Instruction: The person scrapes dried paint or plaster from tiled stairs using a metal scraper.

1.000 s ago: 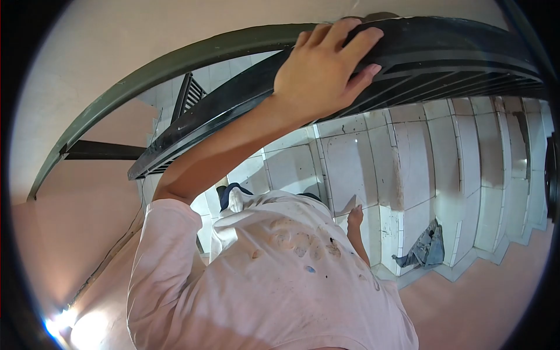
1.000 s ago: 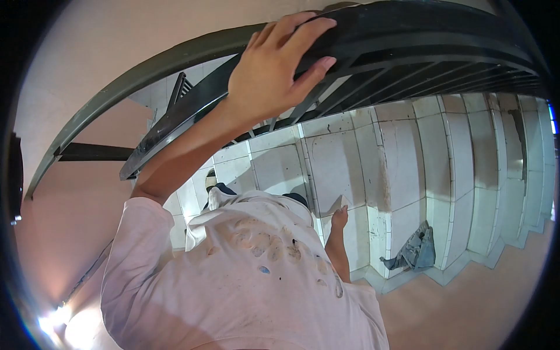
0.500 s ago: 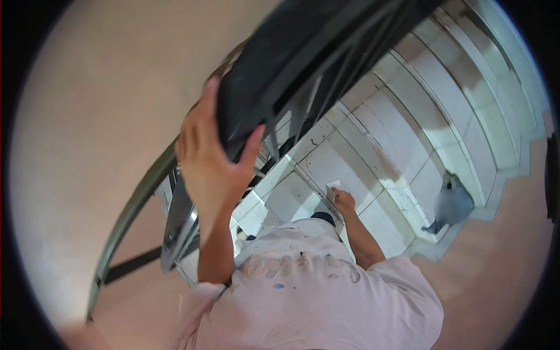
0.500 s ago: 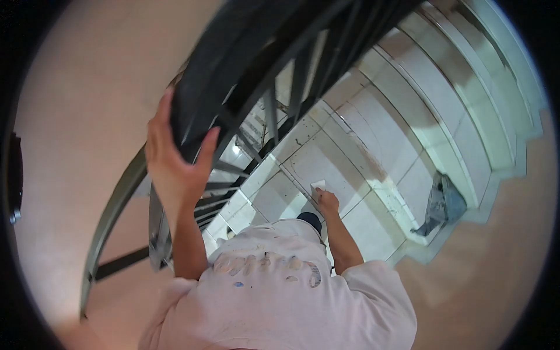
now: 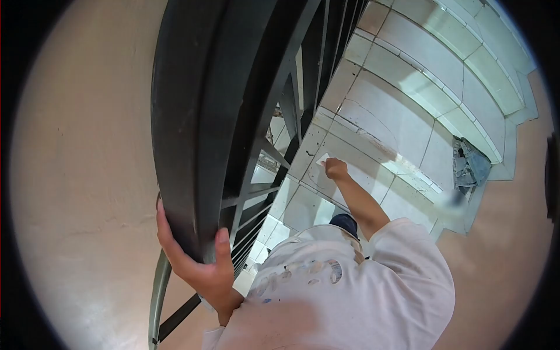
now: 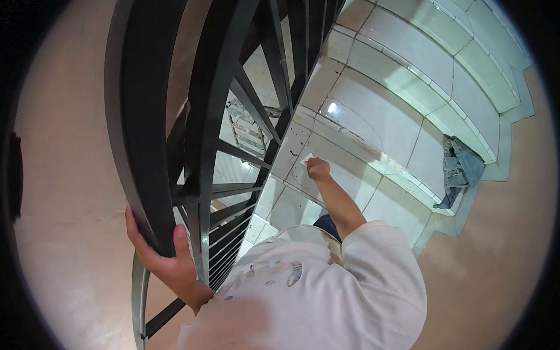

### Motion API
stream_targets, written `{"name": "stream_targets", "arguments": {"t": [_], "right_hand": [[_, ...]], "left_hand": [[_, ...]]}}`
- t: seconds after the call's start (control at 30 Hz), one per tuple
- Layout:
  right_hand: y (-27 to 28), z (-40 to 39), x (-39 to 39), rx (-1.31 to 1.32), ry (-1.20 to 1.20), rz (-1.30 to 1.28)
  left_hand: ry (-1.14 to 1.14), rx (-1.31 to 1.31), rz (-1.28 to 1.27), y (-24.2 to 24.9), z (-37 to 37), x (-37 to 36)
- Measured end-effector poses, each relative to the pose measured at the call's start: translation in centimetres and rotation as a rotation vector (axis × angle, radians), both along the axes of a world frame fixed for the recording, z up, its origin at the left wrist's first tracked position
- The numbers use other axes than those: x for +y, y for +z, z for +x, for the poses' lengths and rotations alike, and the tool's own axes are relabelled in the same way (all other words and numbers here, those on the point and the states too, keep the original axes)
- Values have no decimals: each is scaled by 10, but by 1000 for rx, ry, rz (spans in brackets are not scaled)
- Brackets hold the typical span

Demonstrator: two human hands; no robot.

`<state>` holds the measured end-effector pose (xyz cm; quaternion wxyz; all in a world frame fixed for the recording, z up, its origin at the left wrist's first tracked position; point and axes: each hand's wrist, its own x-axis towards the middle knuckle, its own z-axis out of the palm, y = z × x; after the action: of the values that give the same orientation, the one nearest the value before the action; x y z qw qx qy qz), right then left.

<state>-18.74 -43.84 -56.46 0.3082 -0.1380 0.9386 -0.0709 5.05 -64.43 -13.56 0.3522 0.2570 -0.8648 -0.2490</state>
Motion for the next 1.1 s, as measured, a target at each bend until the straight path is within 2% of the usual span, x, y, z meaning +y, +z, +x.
{"name": "stream_targets", "arguments": {"t": [0.13, 0.2, 0.43, 0.83, 0.93, 1.0, 1.1], "right_hand": [[-6, -1, 6, 43, 94, 5], [-16, 1, 9, 83, 251, -35], [-8, 0, 14, 24, 298, 30], [-12, -8, 2, 64, 147, -147], [-28, -10, -16, 51, 137, -64], [-48, -12, -33, 146, 5, -124], [-42, -32, -60, 153, -95, -154]], "left_hand": [[-12, -7, 52, -1, 4, -3], [-12, -8, 70, -1, 5, -2], [50, -29, 87, -6, 9, -4], [122, -55, -12, -11, 13, -6], [130, -64, 83, -11, 12, -6], [145, -83, 75, -14, 15, -7], [142, -116, 4, -18, 23, -12]]}}
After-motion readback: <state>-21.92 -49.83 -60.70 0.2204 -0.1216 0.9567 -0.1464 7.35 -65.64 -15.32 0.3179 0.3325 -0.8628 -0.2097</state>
